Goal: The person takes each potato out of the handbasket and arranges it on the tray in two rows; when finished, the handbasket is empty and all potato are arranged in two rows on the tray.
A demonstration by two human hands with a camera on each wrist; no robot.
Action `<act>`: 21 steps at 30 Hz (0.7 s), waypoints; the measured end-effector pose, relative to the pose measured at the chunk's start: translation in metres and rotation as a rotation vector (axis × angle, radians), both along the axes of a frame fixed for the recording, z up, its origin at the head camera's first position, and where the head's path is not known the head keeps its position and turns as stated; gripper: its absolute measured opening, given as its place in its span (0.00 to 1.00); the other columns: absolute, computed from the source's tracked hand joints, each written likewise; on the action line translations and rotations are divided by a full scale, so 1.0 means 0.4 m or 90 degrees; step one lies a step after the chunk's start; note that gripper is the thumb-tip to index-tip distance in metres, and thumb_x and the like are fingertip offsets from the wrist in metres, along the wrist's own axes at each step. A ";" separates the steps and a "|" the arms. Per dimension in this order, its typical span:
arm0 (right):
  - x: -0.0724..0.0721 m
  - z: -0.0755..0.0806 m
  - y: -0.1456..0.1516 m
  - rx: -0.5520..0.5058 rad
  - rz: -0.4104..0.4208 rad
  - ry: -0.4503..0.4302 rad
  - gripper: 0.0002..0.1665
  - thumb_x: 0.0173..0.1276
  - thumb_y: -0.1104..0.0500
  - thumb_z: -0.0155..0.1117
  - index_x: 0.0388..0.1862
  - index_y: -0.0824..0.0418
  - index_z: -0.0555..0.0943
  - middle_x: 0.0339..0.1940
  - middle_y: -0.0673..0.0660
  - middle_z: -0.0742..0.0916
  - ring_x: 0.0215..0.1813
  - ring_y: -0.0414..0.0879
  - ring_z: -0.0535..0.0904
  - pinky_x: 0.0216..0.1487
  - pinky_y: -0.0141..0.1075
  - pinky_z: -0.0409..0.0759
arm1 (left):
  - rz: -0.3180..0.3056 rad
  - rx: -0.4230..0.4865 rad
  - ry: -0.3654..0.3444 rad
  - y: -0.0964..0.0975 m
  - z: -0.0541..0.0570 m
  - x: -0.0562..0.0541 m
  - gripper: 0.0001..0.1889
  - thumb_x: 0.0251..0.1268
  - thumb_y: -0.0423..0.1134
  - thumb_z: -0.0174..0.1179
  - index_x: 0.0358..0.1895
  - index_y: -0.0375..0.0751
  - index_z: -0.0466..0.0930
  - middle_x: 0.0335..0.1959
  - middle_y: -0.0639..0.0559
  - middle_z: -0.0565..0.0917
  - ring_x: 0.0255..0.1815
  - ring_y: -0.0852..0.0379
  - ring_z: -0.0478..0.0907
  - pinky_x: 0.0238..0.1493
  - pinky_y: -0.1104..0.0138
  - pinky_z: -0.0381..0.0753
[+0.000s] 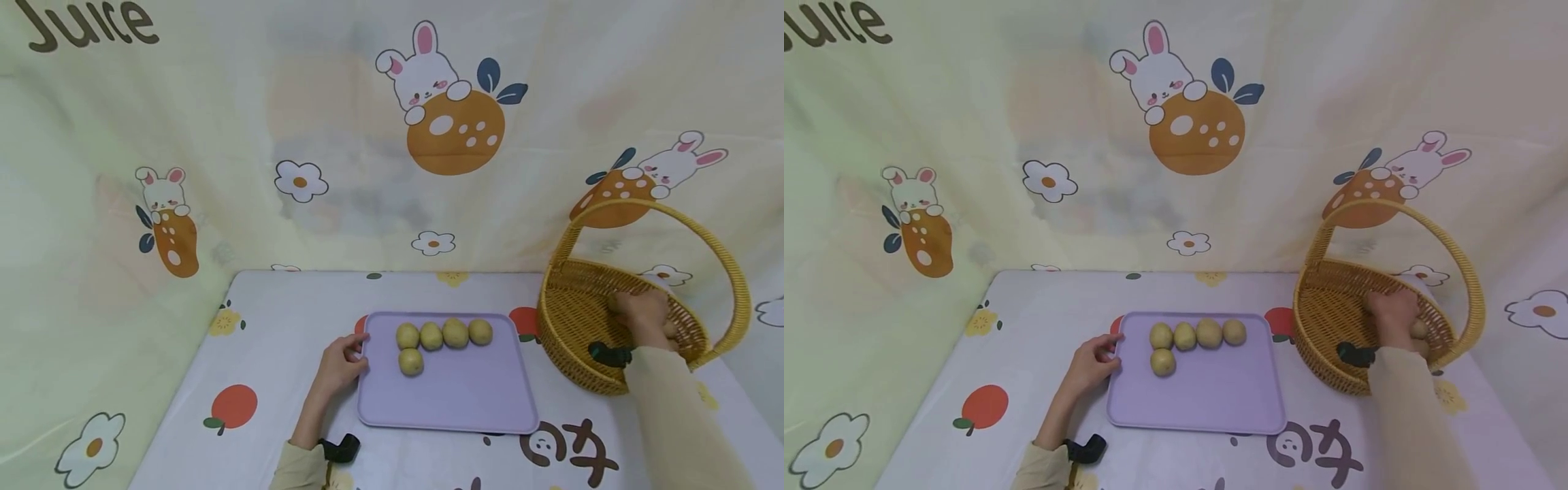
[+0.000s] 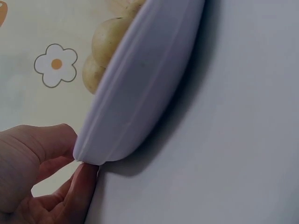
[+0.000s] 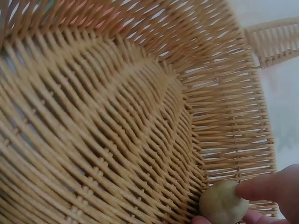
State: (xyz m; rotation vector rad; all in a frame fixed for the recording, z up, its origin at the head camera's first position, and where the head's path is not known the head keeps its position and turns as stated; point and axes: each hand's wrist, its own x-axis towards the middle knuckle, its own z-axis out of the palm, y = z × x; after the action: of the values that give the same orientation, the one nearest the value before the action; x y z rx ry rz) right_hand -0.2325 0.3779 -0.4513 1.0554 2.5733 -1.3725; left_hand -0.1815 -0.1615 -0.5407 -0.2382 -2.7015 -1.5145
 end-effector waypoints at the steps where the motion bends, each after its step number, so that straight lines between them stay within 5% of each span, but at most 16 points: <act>1: 0.003 0.000 0.001 0.014 0.002 -0.004 0.19 0.63 0.52 0.56 0.31 0.70 0.72 0.21 0.62 0.78 0.47 0.74 0.63 0.53 0.64 0.57 | -0.002 0.001 0.000 0.002 -0.001 0.000 0.23 0.49 0.25 0.64 0.54 0.34 0.82 0.34 0.46 0.78 0.27 0.60 0.74 0.29 0.71 0.74; 4: 0.011 -0.003 0.006 0.045 0.021 0.017 0.17 0.62 0.53 0.57 0.23 0.67 0.73 0.25 0.65 0.76 0.39 0.66 0.65 0.42 0.56 0.61 | -0.007 0.004 0.007 0.007 -0.002 0.001 0.23 0.49 0.25 0.64 0.54 0.34 0.82 0.34 0.45 0.78 0.27 0.60 0.74 0.29 0.71 0.74; 11: 0.020 -0.026 0.020 0.053 0.058 0.050 0.18 0.62 0.54 0.59 0.13 0.56 0.73 0.12 0.50 0.77 0.26 0.56 0.74 0.32 0.47 0.68 | -0.005 0.004 0.009 0.015 -0.010 0.002 0.23 0.48 0.25 0.64 0.53 0.34 0.83 0.34 0.46 0.78 0.26 0.62 0.74 0.29 0.71 0.74; 15: 0.018 -0.038 0.024 0.006 0.061 0.075 0.13 0.62 0.57 0.62 0.29 0.68 0.78 0.18 0.52 0.80 0.18 0.46 0.80 0.24 0.40 0.78 | -0.003 0.000 0.011 0.012 -0.011 0.004 0.23 0.48 0.25 0.65 0.53 0.34 0.83 0.34 0.46 0.78 0.26 0.62 0.73 0.29 0.71 0.74; 18: 0.022 -0.038 0.028 -0.047 0.064 0.072 0.21 0.63 0.58 0.63 0.46 0.75 0.75 0.31 0.57 0.79 0.22 0.44 0.81 0.29 0.39 0.83 | 0.000 -0.001 0.008 0.010 -0.009 0.005 0.23 0.48 0.25 0.65 0.53 0.35 0.83 0.34 0.46 0.78 0.27 0.61 0.74 0.30 0.71 0.74; 21: 0.027 -0.028 0.032 -0.106 0.081 0.075 0.20 0.64 0.57 0.65 0.45 0.73 0.78 0.34 0.53 0.79 0.25 0.43 0.82 0.34 0.39 0.84 | 0.008 -0.001 0.004 0.009 -0.004 0.005 0.23 0.48 0.26 0.65 0.53 0.36 0.83 0.34 0.47 0.78 0.27 0.60 0.74 0.30 0.71 0.74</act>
State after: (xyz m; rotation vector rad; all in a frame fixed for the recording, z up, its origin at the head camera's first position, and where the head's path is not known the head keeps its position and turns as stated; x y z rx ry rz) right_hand -0.2217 0.3909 -0.4626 0.7945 2.5002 -1.6253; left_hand -0.1795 -0.1581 -0.5421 -0.2266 -2.6943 -1.5055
